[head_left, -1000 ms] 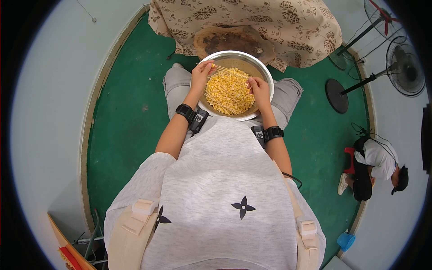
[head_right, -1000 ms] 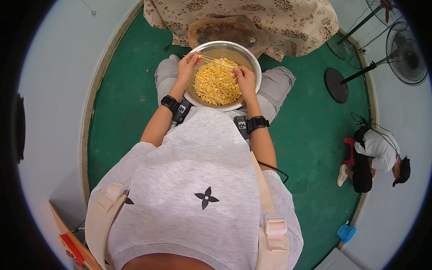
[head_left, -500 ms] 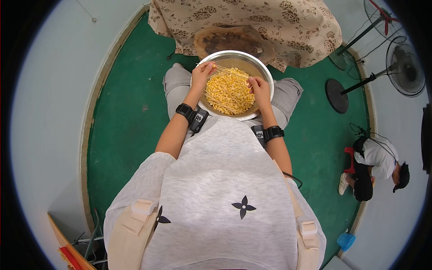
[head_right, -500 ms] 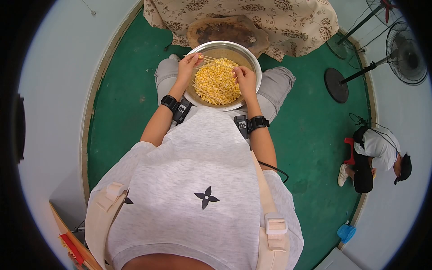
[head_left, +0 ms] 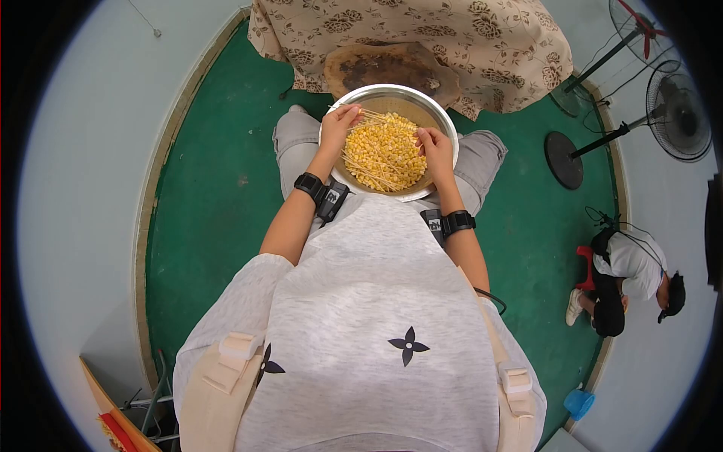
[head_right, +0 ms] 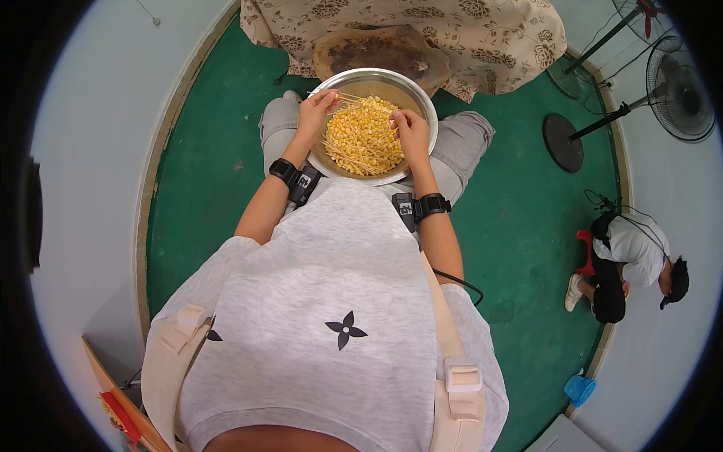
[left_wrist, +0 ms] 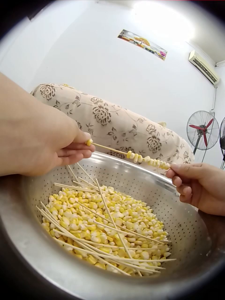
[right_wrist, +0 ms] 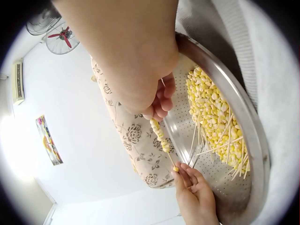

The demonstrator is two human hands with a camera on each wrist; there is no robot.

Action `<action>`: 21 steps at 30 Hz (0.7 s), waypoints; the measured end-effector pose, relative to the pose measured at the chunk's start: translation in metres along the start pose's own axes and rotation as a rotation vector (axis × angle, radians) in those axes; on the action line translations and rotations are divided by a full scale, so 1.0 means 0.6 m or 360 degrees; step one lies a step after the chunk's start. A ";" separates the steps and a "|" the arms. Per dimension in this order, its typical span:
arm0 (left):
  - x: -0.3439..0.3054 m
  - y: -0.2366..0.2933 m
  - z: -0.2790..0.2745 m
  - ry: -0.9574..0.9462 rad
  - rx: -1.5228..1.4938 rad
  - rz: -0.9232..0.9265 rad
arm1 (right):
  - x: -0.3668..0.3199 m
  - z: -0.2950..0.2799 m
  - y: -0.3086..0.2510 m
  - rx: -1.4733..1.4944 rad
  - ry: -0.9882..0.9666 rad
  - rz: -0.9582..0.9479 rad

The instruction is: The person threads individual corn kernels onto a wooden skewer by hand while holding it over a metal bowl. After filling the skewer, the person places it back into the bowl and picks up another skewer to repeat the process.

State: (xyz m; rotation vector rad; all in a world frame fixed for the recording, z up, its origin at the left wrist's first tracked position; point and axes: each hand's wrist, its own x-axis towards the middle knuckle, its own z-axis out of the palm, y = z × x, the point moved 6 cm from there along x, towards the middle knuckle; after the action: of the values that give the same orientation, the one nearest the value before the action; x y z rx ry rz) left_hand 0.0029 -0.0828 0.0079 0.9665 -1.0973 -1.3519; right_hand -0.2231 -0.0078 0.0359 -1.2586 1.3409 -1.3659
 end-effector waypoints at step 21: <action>0.005 -0.005 -0.010 0.0069 -0.0072 0.0005 | -0.006 0.017 0.000 -0.0136 -0.0235 0.0070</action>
State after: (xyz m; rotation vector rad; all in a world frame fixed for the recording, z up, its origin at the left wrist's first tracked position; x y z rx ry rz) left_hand 0.0079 -0.0864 0.0035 0.9563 -1.0313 -1.3415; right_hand -0.2128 -0.0059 0.0348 -1.3517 1.3276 -1.1730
